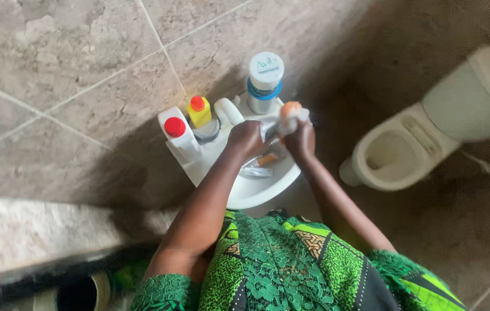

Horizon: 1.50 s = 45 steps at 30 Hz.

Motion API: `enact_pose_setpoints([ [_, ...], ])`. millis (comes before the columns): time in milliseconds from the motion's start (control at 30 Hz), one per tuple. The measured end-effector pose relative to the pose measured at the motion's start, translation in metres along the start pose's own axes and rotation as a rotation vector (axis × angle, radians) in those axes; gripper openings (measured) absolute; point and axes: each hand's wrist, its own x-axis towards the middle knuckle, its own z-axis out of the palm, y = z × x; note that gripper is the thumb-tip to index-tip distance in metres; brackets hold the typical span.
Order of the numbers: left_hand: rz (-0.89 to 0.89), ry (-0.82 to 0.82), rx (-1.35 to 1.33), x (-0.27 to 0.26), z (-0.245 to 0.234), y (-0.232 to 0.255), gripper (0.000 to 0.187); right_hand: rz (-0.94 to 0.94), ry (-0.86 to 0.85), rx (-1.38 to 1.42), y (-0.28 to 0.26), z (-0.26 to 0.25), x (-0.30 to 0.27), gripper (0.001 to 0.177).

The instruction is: The person washes a white cloth by hand in a bathroom sink. They rub the cloth with both hands, rinse it under running water, and wring it out repeatedly.

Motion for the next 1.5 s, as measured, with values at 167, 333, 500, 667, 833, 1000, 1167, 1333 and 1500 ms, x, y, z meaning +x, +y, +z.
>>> enact_pose_setpoints([
  [167,-0.126,0.038,-0.031,0.004,0.006,0.007,0.025,-0.179,-0.181,-0.056,0.001,0.003,0.005,0.037],
  [333,-0.128,0.156,0.002,0.001,0.018,0.012,0.023,-0.015,-0.218,0.051,0.009,-0.017,0.047,0.048],
  [500,-0.161,0.208,0.102,0.007,0.03,0.005,0.02,-0.276,-0.283,-0.086,0.014,-0.009,0.026,0.039],
  [667,-0.177,0.118,-0.013,-0.009,0.006,0.028,0.028,-0.409,-0.263,-0.078,0.016,-0.009,0.021,0.043],
  [833,-0.149,0.113,-0.008,-0.008,-0.003,0.031,0.029,0.038,-0.26,0.181,0.011,-0.01,0.04,0.031],
  [1000,-0.023,0.209,-0.134,-0.006,0.009,0.01,0.035,-0.356,-0.107,-0.038,0.009,0.0,0.009,0.045],
  [1167,-0.157,-0.004,-0.12,-0.007,0.006,0.0,0.034,-0.365,-0.158,-0.214,0.009,0.014,-0.006,0.031],
  [1333,-0.04,0.063,-0.114,-0.009,0.0,0.004,0.035,0.112,-0.168,0.056,-0.004,-0.009,0.019,0.038],
  [1500,-0.105,-0.009,-0.146,-0.005,0.007,-0.009,0.036,-0.182,-0.169,-0.055,-0.017,0.005,-0.005,0.048],
])
